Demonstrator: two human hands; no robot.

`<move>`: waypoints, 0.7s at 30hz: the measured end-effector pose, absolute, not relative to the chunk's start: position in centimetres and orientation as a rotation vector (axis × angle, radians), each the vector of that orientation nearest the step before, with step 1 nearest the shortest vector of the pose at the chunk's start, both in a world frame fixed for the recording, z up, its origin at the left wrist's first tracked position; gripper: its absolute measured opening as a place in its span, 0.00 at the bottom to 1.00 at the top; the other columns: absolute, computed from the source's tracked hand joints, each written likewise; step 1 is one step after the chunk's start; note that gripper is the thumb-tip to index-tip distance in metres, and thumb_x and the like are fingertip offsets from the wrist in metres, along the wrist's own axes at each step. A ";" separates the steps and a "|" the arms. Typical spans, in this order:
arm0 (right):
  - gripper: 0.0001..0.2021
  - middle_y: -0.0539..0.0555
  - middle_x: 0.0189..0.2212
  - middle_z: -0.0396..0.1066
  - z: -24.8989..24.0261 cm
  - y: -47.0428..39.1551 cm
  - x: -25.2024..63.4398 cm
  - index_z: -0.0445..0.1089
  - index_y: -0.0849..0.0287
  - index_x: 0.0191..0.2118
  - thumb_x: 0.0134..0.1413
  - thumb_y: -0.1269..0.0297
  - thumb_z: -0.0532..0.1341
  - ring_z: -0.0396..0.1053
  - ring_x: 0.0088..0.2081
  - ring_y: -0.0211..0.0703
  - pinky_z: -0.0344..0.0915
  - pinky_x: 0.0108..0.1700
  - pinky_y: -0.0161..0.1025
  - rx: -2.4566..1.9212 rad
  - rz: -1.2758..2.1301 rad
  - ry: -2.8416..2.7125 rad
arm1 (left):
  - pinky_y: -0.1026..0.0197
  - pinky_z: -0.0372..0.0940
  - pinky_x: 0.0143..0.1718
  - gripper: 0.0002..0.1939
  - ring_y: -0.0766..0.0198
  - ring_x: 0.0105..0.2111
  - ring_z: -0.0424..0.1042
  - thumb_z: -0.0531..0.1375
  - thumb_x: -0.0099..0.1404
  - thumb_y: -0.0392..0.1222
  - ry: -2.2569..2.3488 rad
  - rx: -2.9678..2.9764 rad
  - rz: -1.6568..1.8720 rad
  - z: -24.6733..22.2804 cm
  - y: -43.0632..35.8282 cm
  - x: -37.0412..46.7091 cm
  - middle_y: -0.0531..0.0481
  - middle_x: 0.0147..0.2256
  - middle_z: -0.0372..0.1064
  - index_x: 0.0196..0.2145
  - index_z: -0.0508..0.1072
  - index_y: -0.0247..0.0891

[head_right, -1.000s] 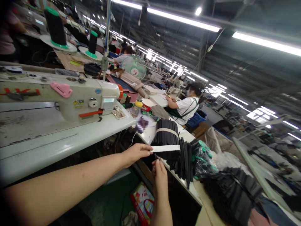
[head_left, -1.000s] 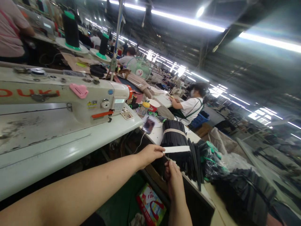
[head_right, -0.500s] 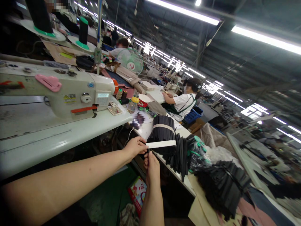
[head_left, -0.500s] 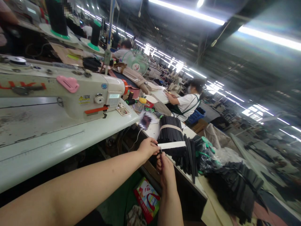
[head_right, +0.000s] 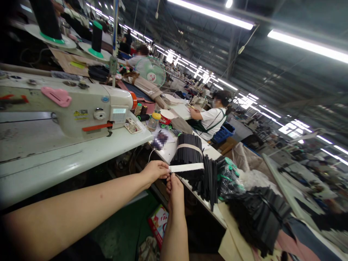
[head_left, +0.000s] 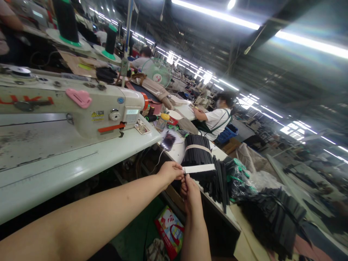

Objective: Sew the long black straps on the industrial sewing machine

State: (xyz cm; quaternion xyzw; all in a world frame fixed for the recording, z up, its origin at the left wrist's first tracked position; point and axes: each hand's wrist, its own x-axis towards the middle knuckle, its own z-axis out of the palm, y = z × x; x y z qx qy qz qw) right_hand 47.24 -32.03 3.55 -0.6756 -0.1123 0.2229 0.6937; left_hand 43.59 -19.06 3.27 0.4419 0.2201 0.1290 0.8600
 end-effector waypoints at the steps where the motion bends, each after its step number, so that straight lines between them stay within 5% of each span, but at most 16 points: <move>1: 0.28 0.38 0.14 0.49 3.4 -32.0 47.3 0.68 0.59 0.26 0.46 0.35 0.71 0.41 0.16 0.27 0.35 0.20 0.29 -1.506 0.496 -0.249 | 0.61 0.76 0.34 0.19 0.64 0.26 0.77 0.80 0.48 0.38 0.466 0.928 0.268 3.3 -19.1 43.6 0.48 0.25 0.74 0.31 0.76 0.30; 21: 0.30 0.35 0.13 0.45 1.2 -31.6 48.0 0.64 0.57 0.24 0.41 0.33 0.71 0.37 0.15 0.26 0.33 0.16 0.29 -1.473 0.399 -0.229 | 0.61 0.76 0.33 0.20 0.64 0.27 0.77 0.81 0.44 0.36 0.470 0.927 0.223 3.2 -19.1 43.7 0.49 0.24 0.74 0.30 0.77 0.30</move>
